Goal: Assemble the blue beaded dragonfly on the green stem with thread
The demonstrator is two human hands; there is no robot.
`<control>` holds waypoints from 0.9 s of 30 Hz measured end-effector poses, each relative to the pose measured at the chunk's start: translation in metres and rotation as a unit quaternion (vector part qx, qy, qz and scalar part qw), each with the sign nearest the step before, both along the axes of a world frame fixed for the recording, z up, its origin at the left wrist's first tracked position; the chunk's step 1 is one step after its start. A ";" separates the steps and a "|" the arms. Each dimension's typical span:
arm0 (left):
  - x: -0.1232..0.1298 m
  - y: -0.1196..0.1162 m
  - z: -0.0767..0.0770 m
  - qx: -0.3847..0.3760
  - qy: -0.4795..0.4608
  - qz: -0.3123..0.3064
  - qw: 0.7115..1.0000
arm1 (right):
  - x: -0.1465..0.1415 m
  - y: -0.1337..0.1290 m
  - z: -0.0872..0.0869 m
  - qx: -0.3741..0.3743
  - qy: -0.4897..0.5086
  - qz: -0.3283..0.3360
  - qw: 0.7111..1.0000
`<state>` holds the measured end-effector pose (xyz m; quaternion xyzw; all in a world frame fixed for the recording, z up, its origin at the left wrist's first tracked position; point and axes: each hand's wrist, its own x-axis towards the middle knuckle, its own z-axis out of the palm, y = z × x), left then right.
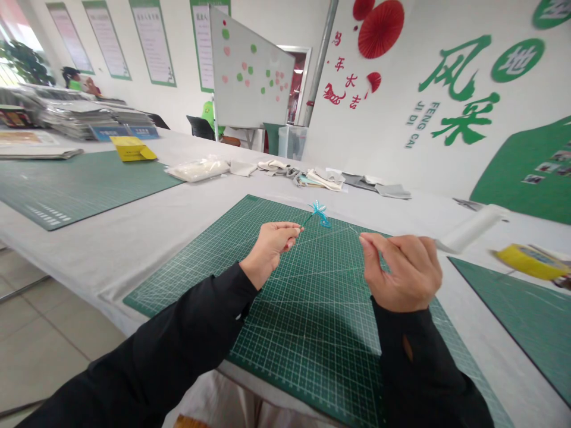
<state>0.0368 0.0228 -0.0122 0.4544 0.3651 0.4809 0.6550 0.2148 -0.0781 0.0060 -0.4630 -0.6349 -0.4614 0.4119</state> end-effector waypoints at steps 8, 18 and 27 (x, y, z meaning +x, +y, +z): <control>0.003 -0.006 0.006 0.076 -0.047 0.006 0.996 | 0.030 0.021 -0.026 -0.368 0.301 -0.062 0.877; 0.005 -0.018 0.007 0.107 -0.037 -0.041 0.993 | -0.022 0.018 -0.020 -0.425 0.562 0.345 0.621; 0.008 -0.022 0.007 0.089 -0.008 -0.044 0.995 | -0.021 0.013 -0.019 -0.335 0.395 0.199 0.832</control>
